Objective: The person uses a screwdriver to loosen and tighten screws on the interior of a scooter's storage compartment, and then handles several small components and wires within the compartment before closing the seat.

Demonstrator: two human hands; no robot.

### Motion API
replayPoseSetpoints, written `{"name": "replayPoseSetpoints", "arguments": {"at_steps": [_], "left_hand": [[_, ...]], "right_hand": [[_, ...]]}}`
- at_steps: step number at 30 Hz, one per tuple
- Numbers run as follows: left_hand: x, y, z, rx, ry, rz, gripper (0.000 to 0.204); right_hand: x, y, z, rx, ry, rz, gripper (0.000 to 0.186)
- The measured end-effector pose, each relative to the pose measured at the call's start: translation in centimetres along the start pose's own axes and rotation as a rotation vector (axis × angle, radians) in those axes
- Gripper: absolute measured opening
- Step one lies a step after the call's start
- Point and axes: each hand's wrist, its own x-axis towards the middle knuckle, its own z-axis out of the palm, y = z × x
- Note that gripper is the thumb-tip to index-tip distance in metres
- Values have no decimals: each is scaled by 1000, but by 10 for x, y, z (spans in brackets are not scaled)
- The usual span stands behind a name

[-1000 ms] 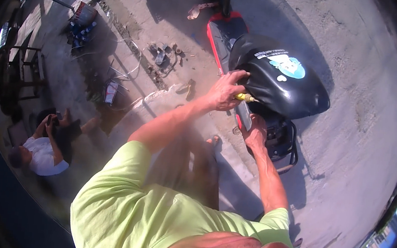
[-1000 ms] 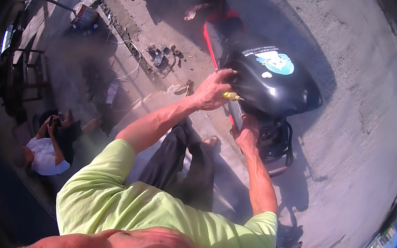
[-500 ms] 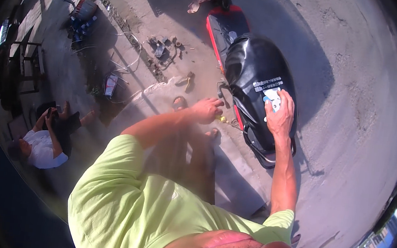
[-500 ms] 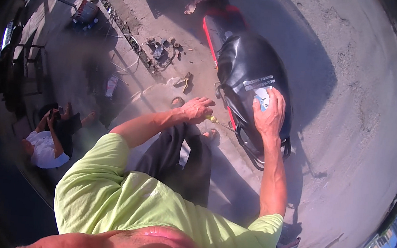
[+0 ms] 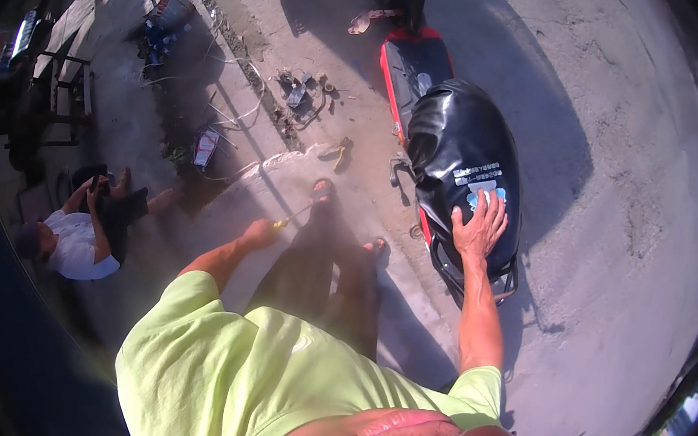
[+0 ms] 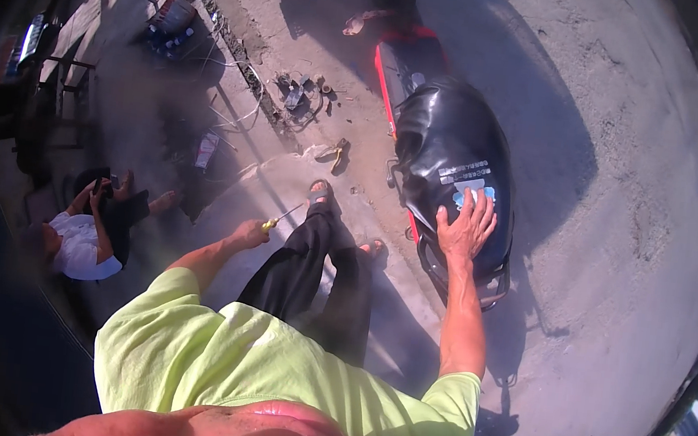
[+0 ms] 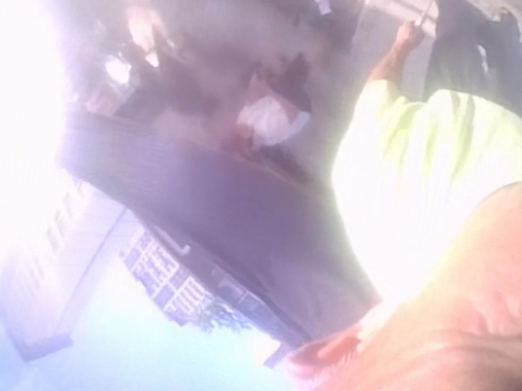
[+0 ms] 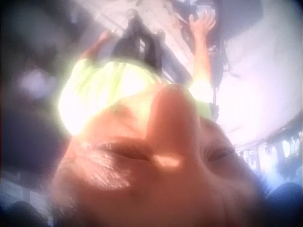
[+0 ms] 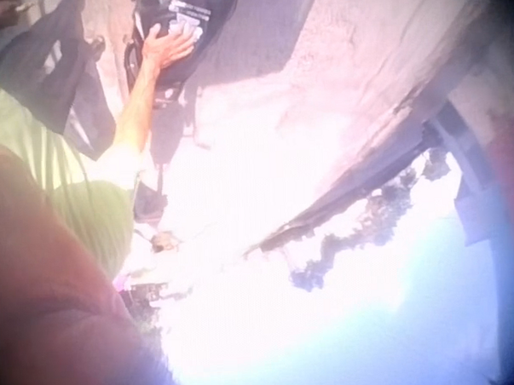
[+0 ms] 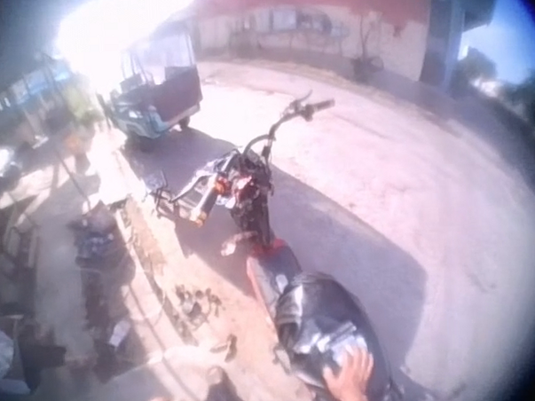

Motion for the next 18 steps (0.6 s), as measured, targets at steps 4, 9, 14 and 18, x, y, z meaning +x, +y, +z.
{"name": "replayPoseSetpoints", "arguments": {"at_steps": [4, 9, 14, 18], "left_hand": [[3, 18, -12, -411, -3, 3, 22], [-24, 62, -24, -443, 50, -6, 18], [-36, 55, -33, -512, -2, 49, 22], [-34, 53, -34, -417, -29, -80, 25]], "right_hand": [[7, 22, -18, 165, -32, 23, 65], [-13, 30, -54, 253, 115, 29, 52], [-61, 30, -82, 237, 92, 56, 54], [-47, 50, -84, 331, 167, 283, 63]]}}
